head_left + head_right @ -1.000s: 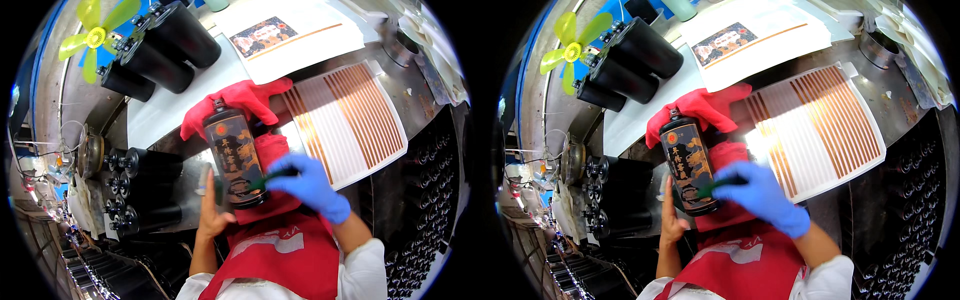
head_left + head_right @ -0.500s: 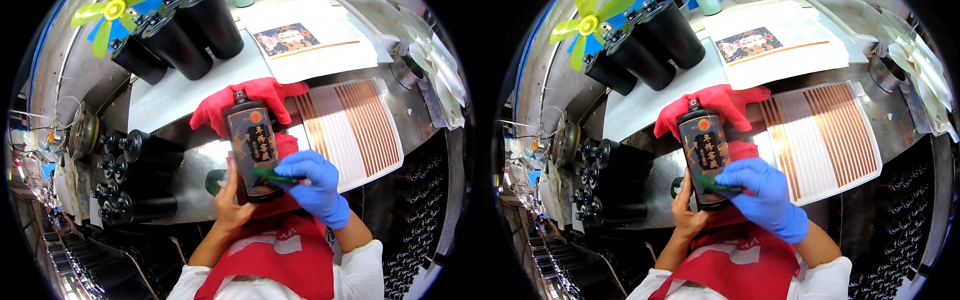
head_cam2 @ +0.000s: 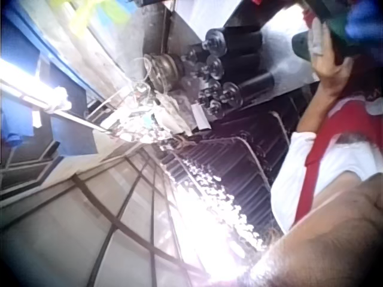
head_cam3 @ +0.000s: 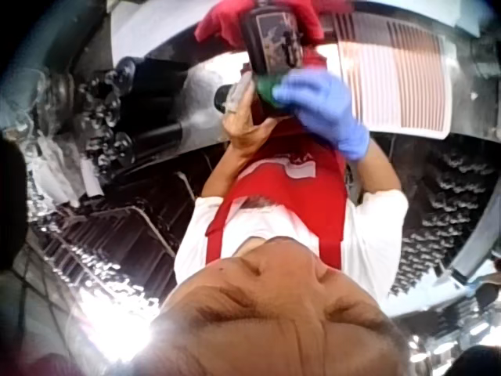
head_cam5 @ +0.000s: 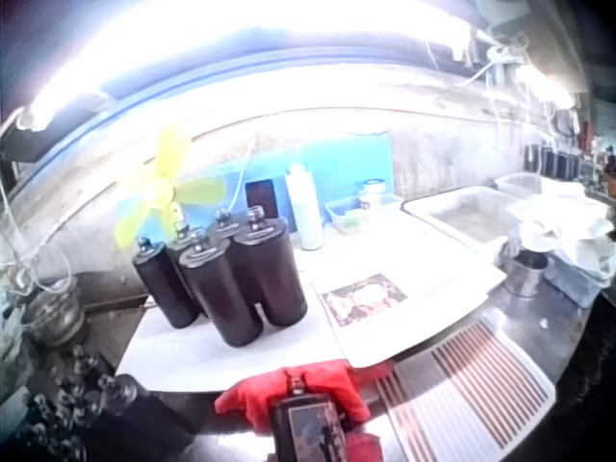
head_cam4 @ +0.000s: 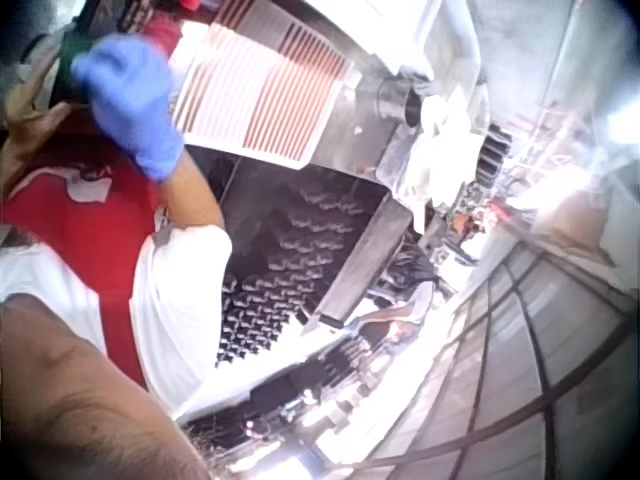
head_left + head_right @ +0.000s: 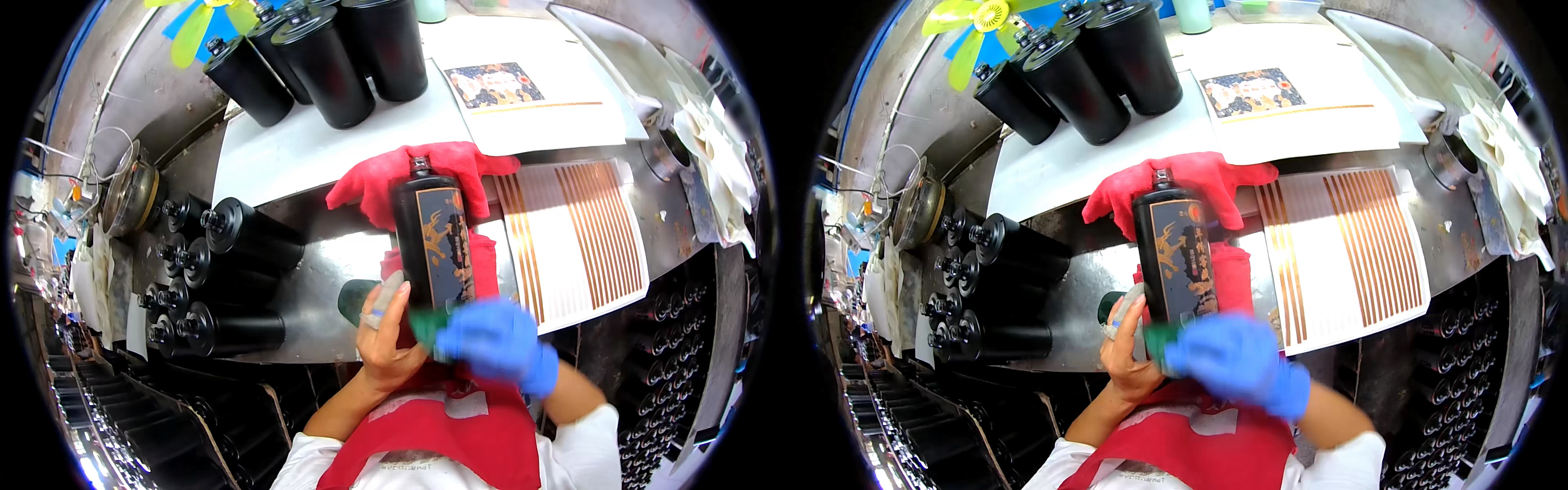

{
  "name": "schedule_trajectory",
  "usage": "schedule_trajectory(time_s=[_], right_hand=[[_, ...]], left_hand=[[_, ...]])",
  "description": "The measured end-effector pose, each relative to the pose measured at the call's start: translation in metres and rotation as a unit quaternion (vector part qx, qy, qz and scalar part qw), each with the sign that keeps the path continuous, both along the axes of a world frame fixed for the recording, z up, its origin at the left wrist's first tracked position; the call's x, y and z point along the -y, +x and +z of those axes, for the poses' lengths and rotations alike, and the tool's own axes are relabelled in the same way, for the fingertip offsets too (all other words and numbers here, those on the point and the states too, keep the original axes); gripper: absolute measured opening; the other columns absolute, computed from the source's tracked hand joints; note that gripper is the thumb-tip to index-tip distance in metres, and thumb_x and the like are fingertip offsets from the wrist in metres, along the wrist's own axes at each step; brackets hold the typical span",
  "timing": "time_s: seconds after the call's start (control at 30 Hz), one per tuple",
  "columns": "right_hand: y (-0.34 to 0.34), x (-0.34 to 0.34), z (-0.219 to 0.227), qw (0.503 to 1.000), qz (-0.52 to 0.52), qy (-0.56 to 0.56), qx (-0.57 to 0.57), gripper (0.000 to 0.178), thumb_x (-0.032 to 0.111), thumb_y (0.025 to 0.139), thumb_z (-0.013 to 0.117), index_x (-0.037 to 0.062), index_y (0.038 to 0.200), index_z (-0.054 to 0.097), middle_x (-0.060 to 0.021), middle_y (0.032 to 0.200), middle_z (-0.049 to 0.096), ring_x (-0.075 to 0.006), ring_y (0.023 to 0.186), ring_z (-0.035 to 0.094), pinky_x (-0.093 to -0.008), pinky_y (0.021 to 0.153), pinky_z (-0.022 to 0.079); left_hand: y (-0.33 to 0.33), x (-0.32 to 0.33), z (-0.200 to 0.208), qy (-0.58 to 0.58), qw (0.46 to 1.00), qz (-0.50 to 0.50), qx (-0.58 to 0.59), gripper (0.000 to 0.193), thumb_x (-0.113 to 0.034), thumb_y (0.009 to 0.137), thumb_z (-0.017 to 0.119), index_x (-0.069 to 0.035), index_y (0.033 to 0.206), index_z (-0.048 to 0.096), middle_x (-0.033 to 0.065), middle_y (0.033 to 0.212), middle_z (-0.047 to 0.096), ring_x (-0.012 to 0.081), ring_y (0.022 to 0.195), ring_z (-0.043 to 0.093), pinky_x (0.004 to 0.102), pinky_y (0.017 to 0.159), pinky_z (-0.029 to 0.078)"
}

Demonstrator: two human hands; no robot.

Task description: The person applies thin copper-colored strips to the top and bottom rims of a black cylindrical container, then rubs the surface with a green cloth. They repeat this process on multiple containers, handling each one individually and placing finished units aside.

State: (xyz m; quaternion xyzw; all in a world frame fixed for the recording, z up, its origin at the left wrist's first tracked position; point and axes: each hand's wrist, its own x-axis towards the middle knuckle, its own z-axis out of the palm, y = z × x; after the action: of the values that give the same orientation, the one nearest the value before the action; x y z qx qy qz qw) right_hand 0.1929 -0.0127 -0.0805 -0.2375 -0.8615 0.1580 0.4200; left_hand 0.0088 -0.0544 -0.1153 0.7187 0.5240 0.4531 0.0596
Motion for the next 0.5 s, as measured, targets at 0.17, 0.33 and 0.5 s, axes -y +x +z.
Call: schedule_trajectory(time_s=[0.17, 0.33, 0.5], right_hand=[[-0.001, -0.017, 0.014, 0.974, -0.072, -0.207, -0.064, 0.024, 0.009, 0.069, 0.072, 0.0105, 0.092, 0.066, -0.0081, 0.085, 0.063, -0.0243, 0.079, 0.062, -0.0305, 0.068, 0.051], [-0.029, -0.112, 0.024, 0.987, -0.124, -0.001, -0.103, 0.018, 0.008, 0.066, 0.071, 0.0096, 0.083, 0.063, -0.0068, 0.079, 0.060, -0.0245, 0.074, 0.059, -0.0332, 0.065, 0.047], [-0.012, -0.015, 0.011, 0.998, 0.020, 0.041, 0.050, 0.032, 0.011, 0.065, 0.065, 0.0140, 0.096, 0.064, -0.0029, 0.087, 0.060, -0.0197, 0.075, 0.059, -0.0316, 0.061, 0.045]], left_hand=[[-0.002, 0.001, -0.004, 0.032, 0.999, 0.003, -0.018, 0.093, -0.021, 0.053, 0.089, 0.009, 0.124, 0.038, 0.0234, 0.108, 0.059, 0.0345, 0.097, 0.061, 0.0394, 0.087, 0.046], [0.008, -0.004, -0.002, 0.033, 0.999, -0.008, 0.032, 0.111, -0.026, 0.049, 0.090, 0.010, 0.132, 0.026, 0.0235, 0.111, 0.054, 0.0334, 0.096, 0.059, 0.0390, 0.085, 0.046], [0.001, -0.004, -0.014, -0.006, 0.996, -0.021, 0.087, 0.121, -0.026, 0.050, 0.090, 0.011, 0.136, 0.013, 0.0224, 0.112, 0.052, 0.0308, 0.097, 0.056, 0.0389, 0.088, 0.044]])
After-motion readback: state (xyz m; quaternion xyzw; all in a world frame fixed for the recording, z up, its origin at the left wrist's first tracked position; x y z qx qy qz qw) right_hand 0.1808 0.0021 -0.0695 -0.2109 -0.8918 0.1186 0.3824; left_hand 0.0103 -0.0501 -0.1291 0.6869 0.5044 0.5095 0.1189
